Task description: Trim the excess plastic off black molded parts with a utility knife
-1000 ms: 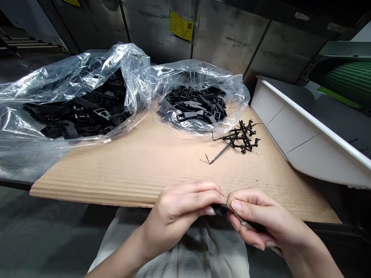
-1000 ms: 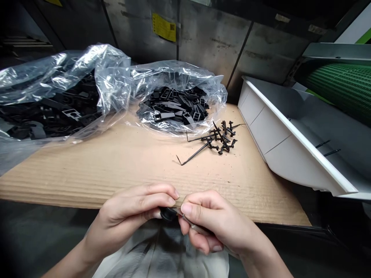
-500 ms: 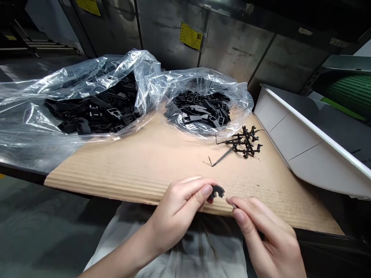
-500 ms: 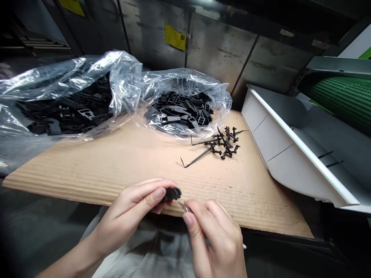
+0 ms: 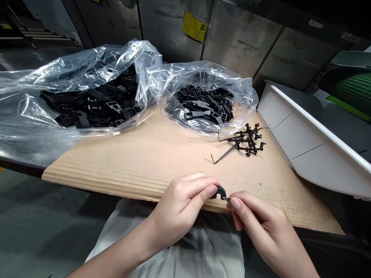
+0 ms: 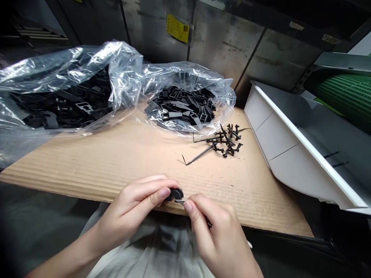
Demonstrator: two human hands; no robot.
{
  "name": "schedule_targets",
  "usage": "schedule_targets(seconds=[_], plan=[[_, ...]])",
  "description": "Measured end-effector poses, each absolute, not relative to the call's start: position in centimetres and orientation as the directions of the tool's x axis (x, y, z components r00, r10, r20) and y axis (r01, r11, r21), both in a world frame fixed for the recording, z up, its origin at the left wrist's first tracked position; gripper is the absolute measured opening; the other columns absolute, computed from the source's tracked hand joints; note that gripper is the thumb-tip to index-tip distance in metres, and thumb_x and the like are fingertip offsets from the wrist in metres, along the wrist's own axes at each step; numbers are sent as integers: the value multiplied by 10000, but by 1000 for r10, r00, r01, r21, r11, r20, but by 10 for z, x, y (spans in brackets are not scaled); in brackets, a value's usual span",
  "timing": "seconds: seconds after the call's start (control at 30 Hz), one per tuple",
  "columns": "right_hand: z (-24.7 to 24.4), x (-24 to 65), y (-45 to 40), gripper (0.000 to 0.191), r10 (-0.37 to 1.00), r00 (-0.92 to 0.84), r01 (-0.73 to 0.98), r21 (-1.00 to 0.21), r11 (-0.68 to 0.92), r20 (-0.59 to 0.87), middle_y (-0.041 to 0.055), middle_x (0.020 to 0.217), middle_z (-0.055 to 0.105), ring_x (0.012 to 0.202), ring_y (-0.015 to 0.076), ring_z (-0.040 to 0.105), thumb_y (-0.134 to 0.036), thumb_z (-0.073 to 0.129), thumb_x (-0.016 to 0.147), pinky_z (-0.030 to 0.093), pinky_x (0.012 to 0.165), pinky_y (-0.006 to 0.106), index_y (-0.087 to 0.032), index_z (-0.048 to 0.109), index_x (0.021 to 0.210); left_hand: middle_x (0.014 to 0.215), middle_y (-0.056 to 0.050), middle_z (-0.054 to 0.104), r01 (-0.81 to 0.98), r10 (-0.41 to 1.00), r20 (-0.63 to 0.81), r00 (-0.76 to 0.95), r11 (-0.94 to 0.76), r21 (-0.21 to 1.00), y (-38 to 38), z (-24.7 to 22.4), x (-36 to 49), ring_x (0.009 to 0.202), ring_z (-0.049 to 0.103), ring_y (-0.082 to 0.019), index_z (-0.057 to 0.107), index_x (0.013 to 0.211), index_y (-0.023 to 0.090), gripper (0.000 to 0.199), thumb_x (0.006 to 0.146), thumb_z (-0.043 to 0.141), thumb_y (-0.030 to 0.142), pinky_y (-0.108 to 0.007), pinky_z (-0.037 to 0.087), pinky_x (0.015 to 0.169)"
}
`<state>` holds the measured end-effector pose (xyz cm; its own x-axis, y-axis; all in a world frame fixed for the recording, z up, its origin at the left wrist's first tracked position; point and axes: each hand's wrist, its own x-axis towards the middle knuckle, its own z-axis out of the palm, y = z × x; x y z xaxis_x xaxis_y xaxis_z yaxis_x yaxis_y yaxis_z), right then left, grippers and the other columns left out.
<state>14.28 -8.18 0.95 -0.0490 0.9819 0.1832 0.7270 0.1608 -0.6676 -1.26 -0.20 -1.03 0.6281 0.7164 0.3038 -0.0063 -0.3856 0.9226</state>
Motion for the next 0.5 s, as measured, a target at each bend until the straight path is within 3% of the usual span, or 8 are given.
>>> schedule_targets(seconds=[0.1,0.2,0.33,0.43,0.5], plan=[[14,145,-81,303,984,-179,740,-659,136,2,-58,503,446,456,51,443,-252,387,871,331,463,157,-190,395,574,764,-25,602,17,727,297,618,-391,920,-1,-9,-12,710,551,-129,632,867,132,241,897,409,218,-197,402,640],[14,145,-84,299,976,-214,721,-681,130,-40,-55,507,478,470,53,479,-256,385,872,356,479,149,-192,441,585,815,-34,626,25,737,287,611,-381,924,-1,-8,-12,751,564,-142,633,865,138,244,896,409,229,-203,410,655],[8,141,-92,85,958,72,736,-663,136,276,-19,639,585,574,97,568,-287,510,816,418,500,168,-233,574,831,783,-36,622,49,739,260,622,-368,929,1,-8,-11,719,560,-144,637,854,132,276,904,386,237,-212,408,637],[0,130,-90,267,854,126,799,-562,214,505,-14,668,578,554,99,559,-200,559,783,427,514,192,-275,530,1038,725,-45,609,67,728,233,645,-358,931,0,-7,-9,665,554,-146,632,830,108,317,911,357,244,-216,405,599],[-6,122,-86,304,799,87,819,-499,283,595,-20,644,574,504,94,545,-138,533,788,439,516,202,-295,519,1047,704,-50,603,70,699,235,675,-378,923,-3,-4,-9,659,558,-147,631,774,100,347,914,343,235,-211,413,597]])
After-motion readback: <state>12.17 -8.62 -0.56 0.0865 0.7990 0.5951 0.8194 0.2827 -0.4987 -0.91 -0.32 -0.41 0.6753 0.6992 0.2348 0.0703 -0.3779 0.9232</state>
